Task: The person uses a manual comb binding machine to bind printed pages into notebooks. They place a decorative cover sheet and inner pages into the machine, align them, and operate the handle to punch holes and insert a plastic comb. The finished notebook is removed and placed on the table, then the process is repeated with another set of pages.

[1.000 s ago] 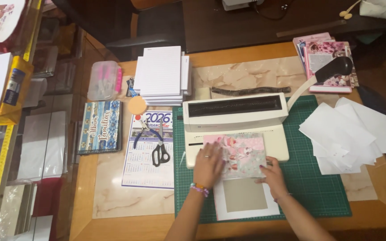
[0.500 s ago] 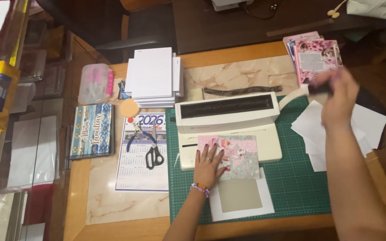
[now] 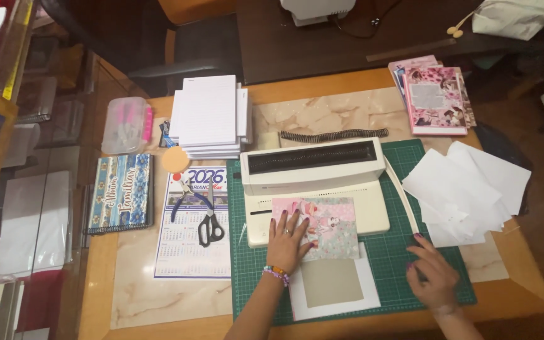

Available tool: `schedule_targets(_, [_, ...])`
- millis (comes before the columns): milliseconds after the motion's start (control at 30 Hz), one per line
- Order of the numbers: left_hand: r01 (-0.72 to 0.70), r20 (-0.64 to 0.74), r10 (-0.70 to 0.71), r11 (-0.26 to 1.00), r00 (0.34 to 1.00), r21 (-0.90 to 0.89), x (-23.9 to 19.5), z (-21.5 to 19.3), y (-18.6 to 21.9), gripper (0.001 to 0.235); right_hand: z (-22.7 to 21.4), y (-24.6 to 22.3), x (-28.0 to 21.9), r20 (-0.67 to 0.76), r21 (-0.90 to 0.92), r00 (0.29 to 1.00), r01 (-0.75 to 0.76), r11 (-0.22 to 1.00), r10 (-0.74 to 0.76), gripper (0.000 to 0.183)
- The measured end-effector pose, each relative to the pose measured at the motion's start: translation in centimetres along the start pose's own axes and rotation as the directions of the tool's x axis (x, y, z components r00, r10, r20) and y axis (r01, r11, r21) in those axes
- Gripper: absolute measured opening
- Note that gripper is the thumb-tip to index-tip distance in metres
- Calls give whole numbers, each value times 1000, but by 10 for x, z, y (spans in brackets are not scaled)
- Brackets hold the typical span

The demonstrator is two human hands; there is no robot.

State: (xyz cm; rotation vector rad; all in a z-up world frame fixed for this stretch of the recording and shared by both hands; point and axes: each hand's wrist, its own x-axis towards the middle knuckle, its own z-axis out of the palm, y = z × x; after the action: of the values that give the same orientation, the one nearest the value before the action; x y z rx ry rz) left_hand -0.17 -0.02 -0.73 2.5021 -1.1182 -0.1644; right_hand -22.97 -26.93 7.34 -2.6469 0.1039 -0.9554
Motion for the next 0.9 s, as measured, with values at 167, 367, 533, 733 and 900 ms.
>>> schedule_targets(167, [-15, -19, 15, 1000, 1000, -12, -3, 7, -3, 66, 13, 0, -23, 33, -93, 997, 78, 993, -75, 31])
schedule_targets(367, [-5, -4, 5, 1000, 1000, -28, -4, 4, -1, 67, 13, -6, -20, 67, -111, 994, 98, 989, -91, 36])
schedule_targets(533, [-17, -32, 16, 1000, 999, -18, -2, 11, -6, 67, -14, 18, 27, 119, -235, 975, -156, 959, 187, 30])
schedule_targets(733, [-12, -27, 12, 1000, 1000, -7, 0, 12, -5, 67, -37, 24, 205, -175, -48, 984, -39, 998, 30, 4])
schedule_targets(900, [54, 119, -51, 998, 992, -25, 0, -19, 10, 71, -10, 18, 231, -6, 729, 960, -188, 658, 282, 84])
